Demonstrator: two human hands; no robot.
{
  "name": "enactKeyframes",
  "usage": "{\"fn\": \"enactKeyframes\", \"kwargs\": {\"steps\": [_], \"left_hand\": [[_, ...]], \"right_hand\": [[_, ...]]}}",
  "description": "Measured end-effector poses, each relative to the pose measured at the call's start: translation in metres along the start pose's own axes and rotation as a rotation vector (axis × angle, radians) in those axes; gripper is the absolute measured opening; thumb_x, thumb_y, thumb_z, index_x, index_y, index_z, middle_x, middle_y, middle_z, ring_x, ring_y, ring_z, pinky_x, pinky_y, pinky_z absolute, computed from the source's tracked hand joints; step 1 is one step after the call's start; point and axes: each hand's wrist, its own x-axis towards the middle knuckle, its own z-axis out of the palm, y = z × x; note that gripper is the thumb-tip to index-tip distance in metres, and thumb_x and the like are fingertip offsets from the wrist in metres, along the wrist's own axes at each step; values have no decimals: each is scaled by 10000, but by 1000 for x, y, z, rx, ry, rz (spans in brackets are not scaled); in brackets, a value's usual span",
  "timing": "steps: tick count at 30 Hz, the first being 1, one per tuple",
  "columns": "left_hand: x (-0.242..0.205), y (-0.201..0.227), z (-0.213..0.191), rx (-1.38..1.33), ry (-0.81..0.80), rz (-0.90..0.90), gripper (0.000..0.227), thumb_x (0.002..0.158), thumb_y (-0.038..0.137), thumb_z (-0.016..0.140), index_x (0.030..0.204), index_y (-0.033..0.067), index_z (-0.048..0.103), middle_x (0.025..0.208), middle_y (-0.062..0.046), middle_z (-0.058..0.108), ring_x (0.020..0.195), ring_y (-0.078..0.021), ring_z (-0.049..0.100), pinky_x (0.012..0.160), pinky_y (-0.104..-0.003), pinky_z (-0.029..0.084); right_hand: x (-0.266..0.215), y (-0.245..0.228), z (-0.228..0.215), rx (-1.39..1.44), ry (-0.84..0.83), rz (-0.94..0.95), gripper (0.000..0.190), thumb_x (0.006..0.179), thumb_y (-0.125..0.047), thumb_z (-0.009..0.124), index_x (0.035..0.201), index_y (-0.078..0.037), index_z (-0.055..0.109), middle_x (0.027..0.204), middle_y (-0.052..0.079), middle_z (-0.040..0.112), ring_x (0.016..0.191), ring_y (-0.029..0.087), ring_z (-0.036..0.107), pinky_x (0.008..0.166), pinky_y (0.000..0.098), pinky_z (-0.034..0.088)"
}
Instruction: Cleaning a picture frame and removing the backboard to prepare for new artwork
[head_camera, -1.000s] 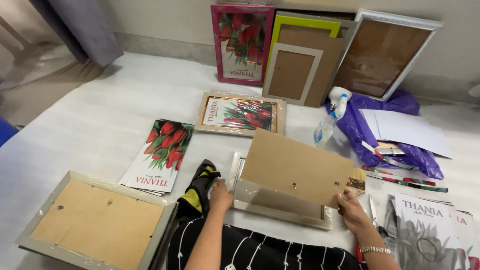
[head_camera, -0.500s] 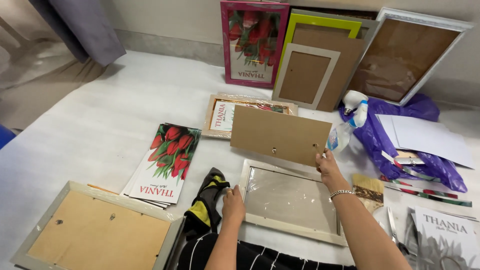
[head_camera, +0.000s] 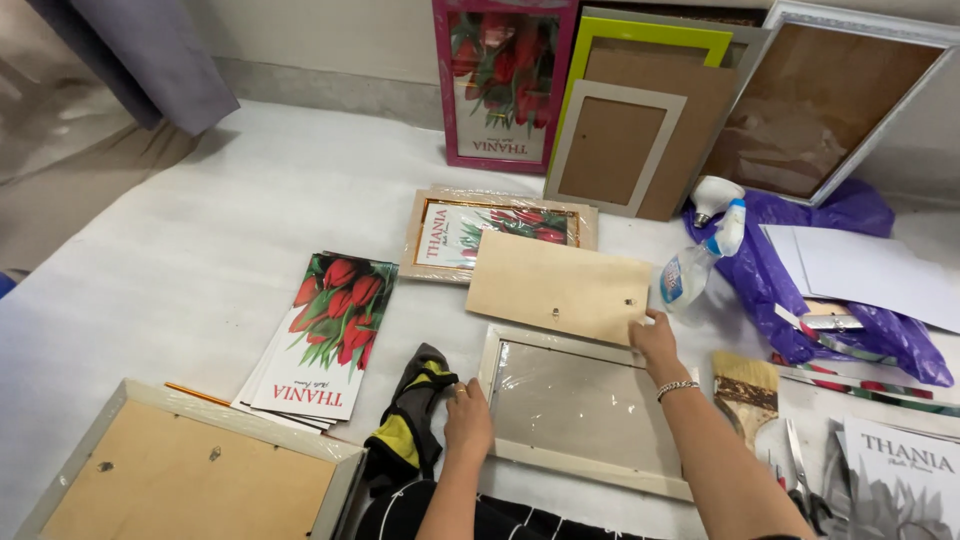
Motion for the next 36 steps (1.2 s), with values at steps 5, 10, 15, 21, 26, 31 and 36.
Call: {"fn": "enactKeyframes", "kwargs": {"steps": [5,10,15,21,26,31,36], "left_hand": [[2,-5,8,29,3,1,601,893,19,565,1456,68,358,1464,-200,386,1171,-407,520,887,-480,588],[3,-13,20,36,101,82,634,833,21,589,1432,29,383,1426,-215,432,1127,-429,548,856,-495,585],[-14,-3,8,106,16,78,613,866,-24,551,1450,-26,367,1477,-209,393,1148,-367,542,907,-428,578],[-16,-13,22,81,89,86,591,929,94,484,1506,33,374,1408,-161,462,1123,-363,550,893,-452,571],[-38,5,-11,34,-25,24,909,886,363,731,1575,47,229,1517,-217,355,1287,-361,477,955,-426,561],[-37,16,-10,227,100,90,1291,717,634,871,1627,68,152,1583,-214,328,1280,-356,470,963,-463,480],[-56,53,-30,193,31,407,494,783,409,828,1236,283,675,1525,-25,371,1398,-365,318,1165,-645,200]], "right_hand": [[-5,30,-22,-374,127,-396,517,859,-241,664,1331,-42,599,1251,258,605,1150,371,577,991,463,425],[-84,15,-100,-486,-146,-308,412,903,-308,649,1276,-138,686,1255,141,651,1136,298,636,984,407,539],[-136,77,-153,-598,-202,-156,386,885,-314,654,1224,-145,728,1101,22,785,947,179,716,859,304,582],[-177,108,-122,-569,-66,24,567,948,-379,627,1492,-289,493,1368,149,545,953,232,740,904,392,635],[-172,126,-94,-771,-78,-134,745,834,-595,672,1508,-410,411,1575,79,284,1390,401,361,1113,525,448],[-169,144,-84,-857,2,-261,815,772,-627,728,1495,-386,438,1556,100,296,1365,389,396,1090,486,421],[-173,138,-78,-949,-111,-421,640,891,-667,550,1454,-375,464,1586,46,323,1499,335,168,1169,544,328]]}}
